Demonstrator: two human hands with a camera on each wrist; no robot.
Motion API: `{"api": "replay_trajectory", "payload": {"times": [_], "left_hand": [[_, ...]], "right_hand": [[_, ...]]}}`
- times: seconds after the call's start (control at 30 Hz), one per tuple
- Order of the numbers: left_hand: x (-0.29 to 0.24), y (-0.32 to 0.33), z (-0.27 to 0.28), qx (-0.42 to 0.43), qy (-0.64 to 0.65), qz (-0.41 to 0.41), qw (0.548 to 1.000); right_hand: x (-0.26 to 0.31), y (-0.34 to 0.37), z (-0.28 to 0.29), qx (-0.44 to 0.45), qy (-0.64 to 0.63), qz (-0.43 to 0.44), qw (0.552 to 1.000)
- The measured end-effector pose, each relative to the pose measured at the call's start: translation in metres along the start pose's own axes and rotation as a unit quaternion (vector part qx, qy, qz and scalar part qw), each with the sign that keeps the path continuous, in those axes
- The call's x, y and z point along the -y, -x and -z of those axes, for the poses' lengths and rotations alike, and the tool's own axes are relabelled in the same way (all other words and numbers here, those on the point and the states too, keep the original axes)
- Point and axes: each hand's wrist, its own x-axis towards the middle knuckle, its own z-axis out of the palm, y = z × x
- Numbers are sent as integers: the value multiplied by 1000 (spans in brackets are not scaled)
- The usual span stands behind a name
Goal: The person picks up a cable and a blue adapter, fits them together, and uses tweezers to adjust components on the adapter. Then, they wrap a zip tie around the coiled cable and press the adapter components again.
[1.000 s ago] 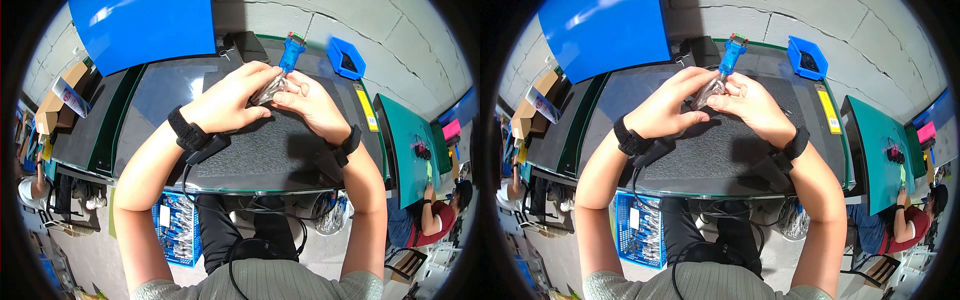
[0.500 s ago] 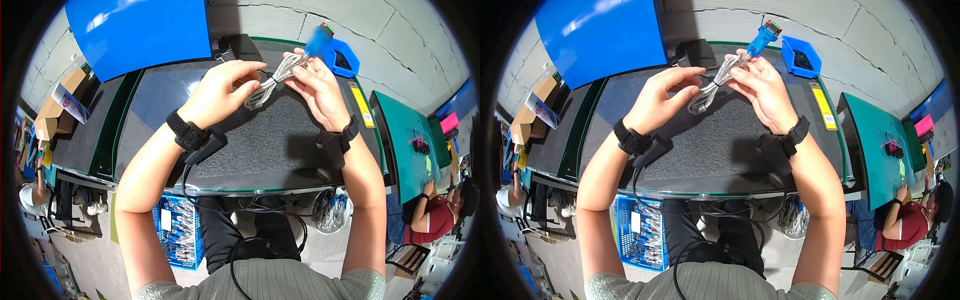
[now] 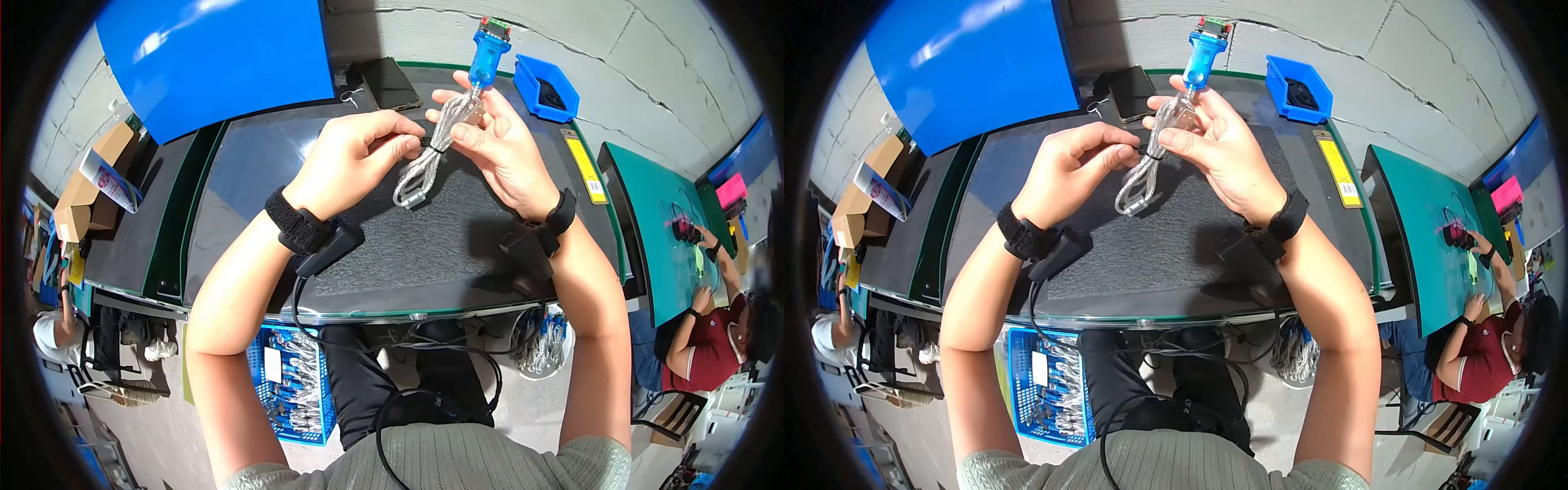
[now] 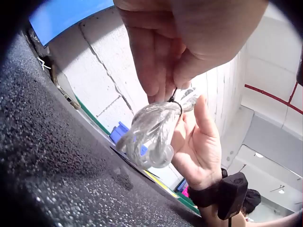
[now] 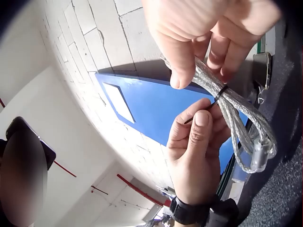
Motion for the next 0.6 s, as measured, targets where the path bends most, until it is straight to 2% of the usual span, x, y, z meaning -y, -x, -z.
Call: {"api": "replay_trajectory", "payload": {"times": [0.13, 0.3, 0.37, 0.4, 0.43, 0.5, 0.53, 0.57, 0.6], "left_hand": [[3, 0, 0, 16, 28, -19, 999], [5, -1, 1, 49, 79, -5, 996], [-2, 1, -1, 23, 188, 62, 980], [1, 1, 2, 44, 205, 78, 975], [1, 2, 1, 48, 204, 77, 975], [1, 3, -1, 92, 203, 145, 964], [5, 3, -1, 138, 131, 148, 971], [21, 2, -1, 196, 1, 23, 980], [24, 1, 2, 229, -29, -17, 973]], "right_hand": [[3, 0, 1, -16, -9, 0, 1000], [4, 1, 4, 9, -17, 22, 1000], [7, 2, 5, -14, -31, 18, 999], [9, 2, 7, -35, -43, 12, 998], [8, 1, 11, -39, -43, 15, 998], [7, -1, 22, -22, -147, 30, 988], [10, -3, 24, -32, -151, 31, 987], [11, -6, 28, -38, -147, 36, 988], [12, -8, 34, -33, -166, 31, 985]]}}
